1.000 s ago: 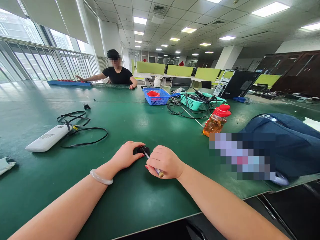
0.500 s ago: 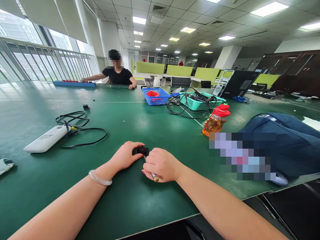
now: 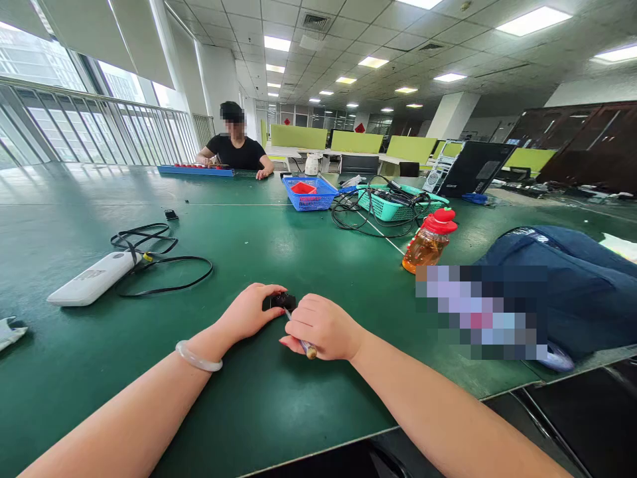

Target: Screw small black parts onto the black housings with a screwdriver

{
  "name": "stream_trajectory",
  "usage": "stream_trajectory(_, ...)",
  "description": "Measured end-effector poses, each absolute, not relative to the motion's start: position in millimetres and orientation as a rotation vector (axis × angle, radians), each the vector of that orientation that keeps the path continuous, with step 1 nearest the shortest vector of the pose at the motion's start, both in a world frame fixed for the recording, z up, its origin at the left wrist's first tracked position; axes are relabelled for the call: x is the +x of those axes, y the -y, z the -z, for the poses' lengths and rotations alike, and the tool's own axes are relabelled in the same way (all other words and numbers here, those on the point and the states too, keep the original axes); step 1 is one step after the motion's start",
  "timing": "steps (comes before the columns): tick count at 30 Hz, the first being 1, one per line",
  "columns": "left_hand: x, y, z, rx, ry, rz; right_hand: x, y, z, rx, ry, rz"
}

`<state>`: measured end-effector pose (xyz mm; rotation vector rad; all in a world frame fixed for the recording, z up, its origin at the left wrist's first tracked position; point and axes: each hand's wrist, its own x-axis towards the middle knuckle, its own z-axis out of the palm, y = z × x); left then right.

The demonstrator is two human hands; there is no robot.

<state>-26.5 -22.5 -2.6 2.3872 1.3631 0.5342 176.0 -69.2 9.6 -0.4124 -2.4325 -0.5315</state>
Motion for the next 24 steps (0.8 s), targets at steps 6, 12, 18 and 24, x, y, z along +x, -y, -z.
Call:
stream_trajectory(6, -26.2, 22.5, 2.9, 2.377, -1.369, -0.539, 176.1, 69.0, -10.0, -0.413, 2.381, 0.503)
stream_trajectory(12, -25.5, 24.0, 0.6, 2.379, -1.353, -0.54, 177.1, 66.8, -10.3, -0.462, 2.351, 0.474)
stream_trajectory(18, -24.7, 24.5, -0.3, 2.361, -1.389, -0.545, 176.7, 67.7, -10.4, -0.445, 2.373, 0.516)
stream_trajectory(24, -24.2, 25.0, -0.5, 2.332, -1.412, -0.559, 179.8, 64.9, -10.0, -0.554, 2.297, 0.492)
